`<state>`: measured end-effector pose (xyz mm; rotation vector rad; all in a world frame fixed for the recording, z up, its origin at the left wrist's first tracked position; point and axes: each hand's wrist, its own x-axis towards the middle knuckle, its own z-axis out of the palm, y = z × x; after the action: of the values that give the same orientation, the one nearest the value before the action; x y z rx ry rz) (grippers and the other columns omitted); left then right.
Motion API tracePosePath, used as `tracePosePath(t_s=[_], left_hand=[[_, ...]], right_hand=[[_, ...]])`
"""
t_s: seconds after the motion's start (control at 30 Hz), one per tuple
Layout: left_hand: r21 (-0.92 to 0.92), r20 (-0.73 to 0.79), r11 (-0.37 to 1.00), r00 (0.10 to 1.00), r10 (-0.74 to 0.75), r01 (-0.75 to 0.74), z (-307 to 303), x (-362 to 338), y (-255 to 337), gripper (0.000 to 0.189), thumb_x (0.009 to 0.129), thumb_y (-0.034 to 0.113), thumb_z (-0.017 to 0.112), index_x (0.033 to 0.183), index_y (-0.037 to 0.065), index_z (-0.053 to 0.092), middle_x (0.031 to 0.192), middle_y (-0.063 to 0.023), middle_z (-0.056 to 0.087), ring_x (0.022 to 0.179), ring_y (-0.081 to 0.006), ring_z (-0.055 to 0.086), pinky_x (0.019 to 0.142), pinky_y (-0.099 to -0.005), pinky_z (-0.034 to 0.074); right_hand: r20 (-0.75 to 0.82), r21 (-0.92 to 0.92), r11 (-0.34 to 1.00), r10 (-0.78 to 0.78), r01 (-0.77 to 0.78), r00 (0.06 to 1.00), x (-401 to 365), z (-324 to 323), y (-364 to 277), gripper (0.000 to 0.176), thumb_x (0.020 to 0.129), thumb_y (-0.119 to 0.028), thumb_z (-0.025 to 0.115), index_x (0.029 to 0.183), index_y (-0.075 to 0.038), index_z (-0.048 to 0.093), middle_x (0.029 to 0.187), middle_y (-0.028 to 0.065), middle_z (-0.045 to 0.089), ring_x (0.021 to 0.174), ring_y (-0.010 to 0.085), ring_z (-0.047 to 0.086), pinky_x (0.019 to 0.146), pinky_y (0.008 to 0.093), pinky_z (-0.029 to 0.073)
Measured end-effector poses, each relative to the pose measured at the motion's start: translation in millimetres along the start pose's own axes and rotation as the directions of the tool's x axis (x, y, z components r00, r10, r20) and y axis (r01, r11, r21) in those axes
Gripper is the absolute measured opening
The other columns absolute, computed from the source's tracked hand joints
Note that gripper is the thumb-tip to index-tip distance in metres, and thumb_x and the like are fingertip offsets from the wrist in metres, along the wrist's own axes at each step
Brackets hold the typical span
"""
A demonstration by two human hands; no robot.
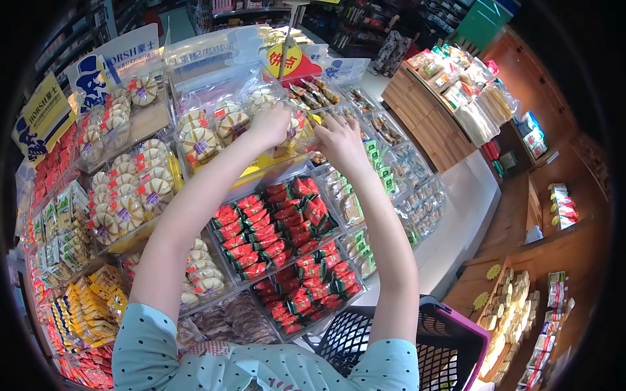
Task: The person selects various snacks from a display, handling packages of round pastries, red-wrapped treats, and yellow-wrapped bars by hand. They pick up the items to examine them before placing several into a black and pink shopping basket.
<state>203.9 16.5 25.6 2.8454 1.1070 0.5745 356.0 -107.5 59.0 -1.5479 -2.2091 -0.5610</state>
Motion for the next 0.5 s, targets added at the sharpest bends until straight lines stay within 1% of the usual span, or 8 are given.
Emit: tracePosePath(t_s=[0.1, 0.17, 0.23, 0.27, 0.3, 0.37, 0.43, 0.5], left_hand=[[0.101, -0.094, 0.995, 0.996, -0.009, 0.018, 8.6, -2.8, 14.3, 0.03, 0.083, 0.023, 0.054, 0.102, 0.001, 0.06, 0.079, -0.0124, 0.065, 0.085, -0.027, 0.064, 0.072, -0.039, 0.051], [0.097, -0.101, 0.995, 0.995, 0.018, -0.008, 9.4, -3.4, 26.8, 0.029, 0.075, 0.01, 0.057, 0.102, -0.001, 0.056, 0.077, -0.0127, 0.064, 0.075, -0.0271, 0.065, 0.064, -0.0373, 0.052], [0.169, -0.108, 0.985, 0.992, 0.06, -0.041, 20.1, -4.6, 29.6, 0.039, 0.076, 0.01, 0.057, 0.11, -0.007, 0.05, 0.075, -0.012, 0.065, 0.073, -0.0226, 0.065, 0.06, -0.0339, 0.052], [0.144, -0.147, 0.988, 0.986, 0.078, -0.057, 16.1, -7.2, 27.6, 0.035, 0.077, 0.011, 0.055, 0.107, -0.007, 0.051, 0.077, -0.0122, 0.065, 0.071, -0.0237, 0.065, 0.059, -0.0344, 0.052], [0.088, -0.156, 0.994, 0.985, 0.071, -0.057, 17.0, -7.8, 21.5, 0.029, 0.077, 0.011, 0.056, 0.102, -0.002, 0.055, 0.079, -0.0137, 0.064, 0.072, -0.0258, 0.065, 0.062, -0.0378, 0.052], [-0.005, -0.347, 0.998, 0.936, 0.063, -0.069, -0.7, -19.4, 9.2, 0.022, 0.074, 0.012, 0.058, 0.094, 0.002, 0.057, 0.08, -0.0167, 0.063, 0.075, -0.0306, 0.063, 0.067, -0.0415, 0.051], [-0.074, -0.328, 0.997, 0.944, -0.045, 0.022, -51.6, -43.3, -0.4, 0.023, 0.072, 0.013, 0.061, 0.093, 0.004, 0.057, 0.08, -0.0173, 0.062, 0.077, -0.0324, 0.062, 0.068, -0.0422, 0.05], [-0.142, -0.308, 0.985, 0.941, -0.139, 0.099, -99.9, -64.6, -10.5, 0.024, 0.07, 0.014, 0.063, 0.092, 0.005, 0.057, 0.08, -0.0179, 0.062, 0.079, -0.0342, 0.061, 0.07, -0.0429, 0.049]], right_hand=[[-0.038, -0.005, 1.0, 0.015, -0.015, 0.999, -9.8, -9.0, 1.0, 0.029, 0.061, -0.014, 0.073, 0.086, -0.01, 0.058, 0.092, 0.0021, 0.057, 0.095, 0.023, 0.053, 0.082, 0.0414, 0.038], [-0.053, 0.005, 1.0, 0.009, -0.008, 0.999, -14.1, -15.7, 0.7, 0.029, 0.061, -0.013, 0.073, 0.087, -0.01, 0.059, 0.093, 0.0023, 0.057, 0.095, 0.0233, 0.053, 0.082, 0.0409, 0.038], [-0.059, 0.013, 0.999, 0.049, -0.049, 0.997, -17.4, -21.2, -1.1, 0.028, 0.062, -0.011, 0.072, 0.087, -0.01, 0.059, 0.095, 0.0035, 0.058, 0.096, 0.024, 0.054, 0.081, 0.0403, 0.039], [-0.085, -0.015, 0.997, 0.076, -0.077, 0.994, -17.6, -23.1, -2.7, 0.028, 0.063, -0.011, 0.072, 0.088, -0.009, 0.059, 0.095, 0.0043, 0.059, 0.095, 0.0246, 0.055, 0.08, 0.0404, 0.039], [-0.11, -0.037, 0.994, 0.1, -0.105, 0.989, -17.9, -25.4, -3.6, 0.029, 0.063, -0.012, 0.072, 0.089, -0.009, 0.059, 0.094, 0.0051, 0.059, 0.093, 0.0252, 0.055, 0.079, 0.0404, 0.04], [-0.101, -0.014, 0.991, 0.132, -0.134, 0.986, -16.1, -31.5, -3.2, 0.027, 0.064, -0.011, 0.072, 0.088, -0.008, 0.059, 0.089, 0.0068, 0.06, 0.087, 0.0268, 0.057, 0.074, 0.039, 0.042], [-0.11, 0.104, 0.975, 0.206, -0.195, 0.972, -8.3, -34.8, -8.8, 0.022, 0.065, -0.012, 0.072, 0.076, -0.007, 0.053, 0.081, 0.0053, 0.055, 0.084, 0.0261, 0.054, 0.073, 0.0379, 0.039], [-0.162, 0.199, 0.958, 0.238, -0.205, 0.958, 5.9, -39.3, -20.9, 0.025, 0.064, -0.009, 0.073, 0.08, -0.003, 0.054, 0.077, 0.0082, 0.054, 0.078, 0.0281, 0.053, 0.068, 0.0367, 0.041]])
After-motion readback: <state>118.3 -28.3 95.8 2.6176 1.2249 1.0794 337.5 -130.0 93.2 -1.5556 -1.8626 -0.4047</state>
